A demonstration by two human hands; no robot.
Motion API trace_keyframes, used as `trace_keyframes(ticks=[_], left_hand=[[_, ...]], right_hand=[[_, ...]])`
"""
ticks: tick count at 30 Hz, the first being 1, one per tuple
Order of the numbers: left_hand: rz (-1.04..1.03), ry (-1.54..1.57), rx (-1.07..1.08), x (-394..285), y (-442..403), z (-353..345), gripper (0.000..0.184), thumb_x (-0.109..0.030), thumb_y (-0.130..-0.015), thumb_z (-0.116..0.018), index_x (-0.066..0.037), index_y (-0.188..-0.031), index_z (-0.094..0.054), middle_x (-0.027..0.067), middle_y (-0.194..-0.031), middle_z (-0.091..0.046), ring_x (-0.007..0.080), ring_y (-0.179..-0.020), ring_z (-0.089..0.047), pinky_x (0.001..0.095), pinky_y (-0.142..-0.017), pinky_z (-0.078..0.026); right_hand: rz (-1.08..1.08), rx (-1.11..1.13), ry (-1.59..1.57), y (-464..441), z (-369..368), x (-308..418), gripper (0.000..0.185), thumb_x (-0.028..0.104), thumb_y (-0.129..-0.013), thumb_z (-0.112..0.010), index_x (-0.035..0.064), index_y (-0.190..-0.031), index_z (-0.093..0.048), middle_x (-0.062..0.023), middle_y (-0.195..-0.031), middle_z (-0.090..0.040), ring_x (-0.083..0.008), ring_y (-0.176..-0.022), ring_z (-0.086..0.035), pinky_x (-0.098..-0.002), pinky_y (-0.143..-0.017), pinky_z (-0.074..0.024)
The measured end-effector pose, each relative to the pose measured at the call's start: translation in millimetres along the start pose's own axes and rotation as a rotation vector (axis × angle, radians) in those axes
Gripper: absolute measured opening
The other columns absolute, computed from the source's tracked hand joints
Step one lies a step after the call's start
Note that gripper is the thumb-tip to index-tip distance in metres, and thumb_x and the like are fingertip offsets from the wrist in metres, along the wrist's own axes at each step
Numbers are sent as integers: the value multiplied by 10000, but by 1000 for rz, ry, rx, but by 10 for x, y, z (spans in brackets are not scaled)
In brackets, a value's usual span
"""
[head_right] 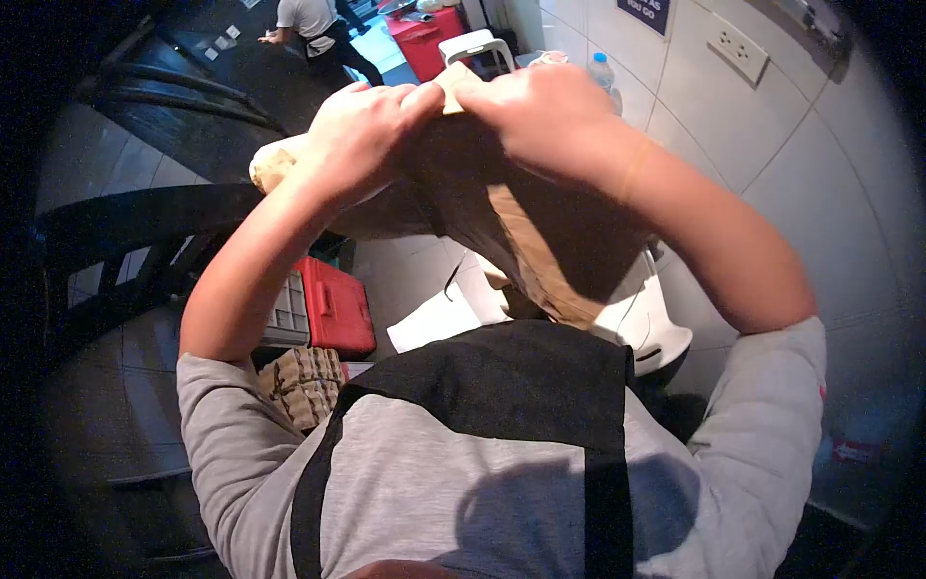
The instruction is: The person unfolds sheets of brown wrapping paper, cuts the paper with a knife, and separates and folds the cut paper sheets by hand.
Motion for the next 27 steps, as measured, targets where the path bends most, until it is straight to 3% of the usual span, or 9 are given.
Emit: trace_keyframes(ticks=[9, 12, 13, 14, 17, 19, 22, 23, 27], left_hand=[[-104, -169, -274, 167, 484, 301, 306, -350, -839, -624, -98, -730, -489, 28, -630, -532, 180, -570, -573, 298, -539, -426], [-10, -175, -374, 650, 950, 334, 192, -235, -852, -619, -57, -794, -579, 66, -695, -603, 224, -585, -575, 325, -548, -448], [120, -116, -453, 978, 1221, 221, 204, -238, -878, -612, -40, -831, -607, 61, -730, -639, 195, -623, -606, 307, -553, -457], [662, 488, -443, 1327, 1534, 106, 225, -250, -926, -566, -32, -953, -613, 56, -794, -674, 187, -687, -646, 265, -578, -473], [579, 1202, -356, 1562, 1510, 0, 688, -514, -817, -624, -50, -1289, -434, 105, -1118, -616, 208, -995, -599, 320, -847, -427], [470, 1196, -379, 749, 779, 91, 1129, -732, -580, -690, -75, -1401, -282, 135, -1388, -431, 245, -1230, -448, 404, -1009, -299], [538, 1405, -378, 609, 547, -281, 804, -331, -719, -778, -6, -1324, -360, 134, -1272, -500, 219, -1133, -501, 357, -961, -378], [615, 1497, -337, 622, 520, -346, 504, -112, -789, -688, 24, -1218, -460, 122, -1140, -565, 192, -1036, -548, 322, -915, -421], [568, 1462, -583, 793, 776, -93, 338, -26, -860, -556, 24, -1189, -499, 113, -1141, -593, 186, -1031, -570, 333, -937, -425]], right_hand=[[111, 74, -129, 508, 599, -353, 493, -40, -605, -602, 70, -1085, -608, -158, -964, -657, -315, -849, -642, -375, -719, -514], [-32, 59, -111, 799, 794, -695, 394, -25, -673, -602, 17, -1065, -595, -193, -902, -632, -322, -809, -633, -368, -696, -497], [-163, 54, -183, 931, 864, -891, 316, 12, -737, -594, 12, -1053, -590, -188, -868, -618, -325, -780, -618, -365, -686, -487], [-297, 45, -252, 988, 912, -998, 244, 48, -800, -585, 7, -1040, -586, -184, -833, -603, -327, -751, -604, -362, -676, -477], [-177, 17, -185, 889, 917, -976, 182, 135, -884, -552, 10, -1013, -576, -179, -791, -578, -325, -710, -581, -346, -656, -460], [-51, -18, -162, 754, 798, -887, 163, 138, -878, -557, 18, -988, -572, -171, -774, -576, -324, -691, -578, -333, -636, -456], [-89, -38, -248, 649, 842, -879, 173, 168, -878, -576, 9, -945, -581, -154, -741, -555, -299, -655, -552, -323, -618, -444], [-107, -43, -291, 641, 864, -940, 174, 163, -877, -574, 2, -941, -576, -154, -734, -535, -288, -645, -535, -322, -610, -435], [-208, 100, -480, 503, 954, -636, 196, 196, -882, -583, 1, -874, -571, -134, -683, -511, -256, -619, -533, -314, -584, -427]])
Point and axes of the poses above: each hand's wrist, its own y-axis away from the middle knuckle, its own z-axis out of the back of the hand, x = y × z, the point moved 3 cm from there along -y, towards the middle knuckle
